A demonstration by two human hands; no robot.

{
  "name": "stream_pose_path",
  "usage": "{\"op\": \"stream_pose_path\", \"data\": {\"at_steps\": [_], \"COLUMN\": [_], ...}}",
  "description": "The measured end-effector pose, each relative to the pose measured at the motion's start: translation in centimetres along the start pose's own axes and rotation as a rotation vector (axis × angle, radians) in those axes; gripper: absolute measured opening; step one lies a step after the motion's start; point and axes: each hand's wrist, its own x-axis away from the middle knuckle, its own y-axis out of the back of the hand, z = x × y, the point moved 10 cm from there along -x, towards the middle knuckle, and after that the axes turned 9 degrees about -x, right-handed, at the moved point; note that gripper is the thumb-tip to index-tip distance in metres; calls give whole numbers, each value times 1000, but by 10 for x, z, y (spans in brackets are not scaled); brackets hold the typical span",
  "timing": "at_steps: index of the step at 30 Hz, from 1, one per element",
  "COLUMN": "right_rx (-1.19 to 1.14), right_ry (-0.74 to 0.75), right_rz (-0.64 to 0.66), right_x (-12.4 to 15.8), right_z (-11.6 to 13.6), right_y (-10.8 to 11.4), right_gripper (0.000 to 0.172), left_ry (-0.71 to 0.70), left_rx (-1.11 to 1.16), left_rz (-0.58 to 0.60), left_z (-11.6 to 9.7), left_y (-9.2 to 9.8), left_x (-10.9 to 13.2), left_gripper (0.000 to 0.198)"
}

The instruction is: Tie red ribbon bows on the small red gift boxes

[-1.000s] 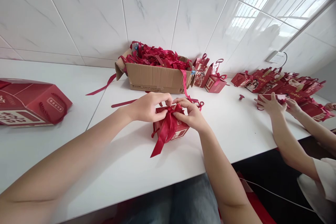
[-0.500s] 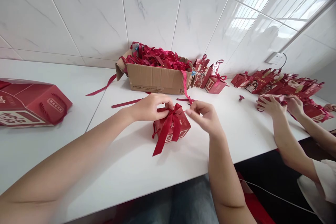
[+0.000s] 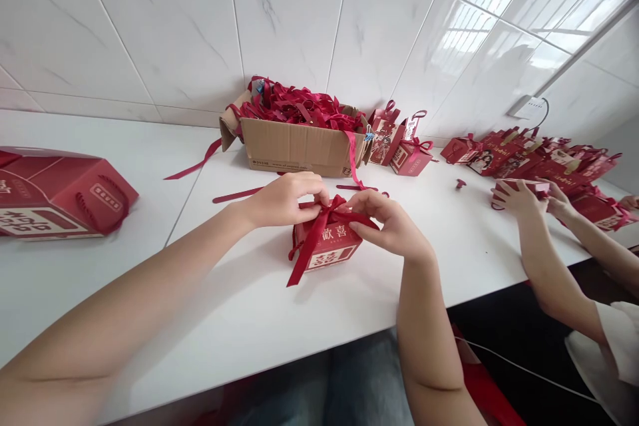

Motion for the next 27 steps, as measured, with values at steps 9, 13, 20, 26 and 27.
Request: {"op": "stream_pose_path", "data": {"at_steps": [9, 13, 20, 26, 27], "right_rx": [-88, -178, -158, 191, 155], "right_ry": [-337, -363, -382, -74, 20], "right_rz": [205, 281, 211, -448, -414], "right_x": [15, 17, 16, 2, -2], "right_z": [-44, -52, -63, -39, -29], "right_y": [18, 15, 26, 73, 63], "right_gripper": [21, 22, 36, 28, 25], "left_ry": [29, 65, 54, 18, 22], "left_rx": [-45, -45, -59, -64, -65], "left_rz": [35, 65, 117, 113, 115], "left_z": [2, 5, 4, 3, 4], "left_y": [-2, -2, -8, -13, -13], "left_x": [1, 2, 1, 1, 2], "left_gripper": [11, 15, 21, 17, 17]}}
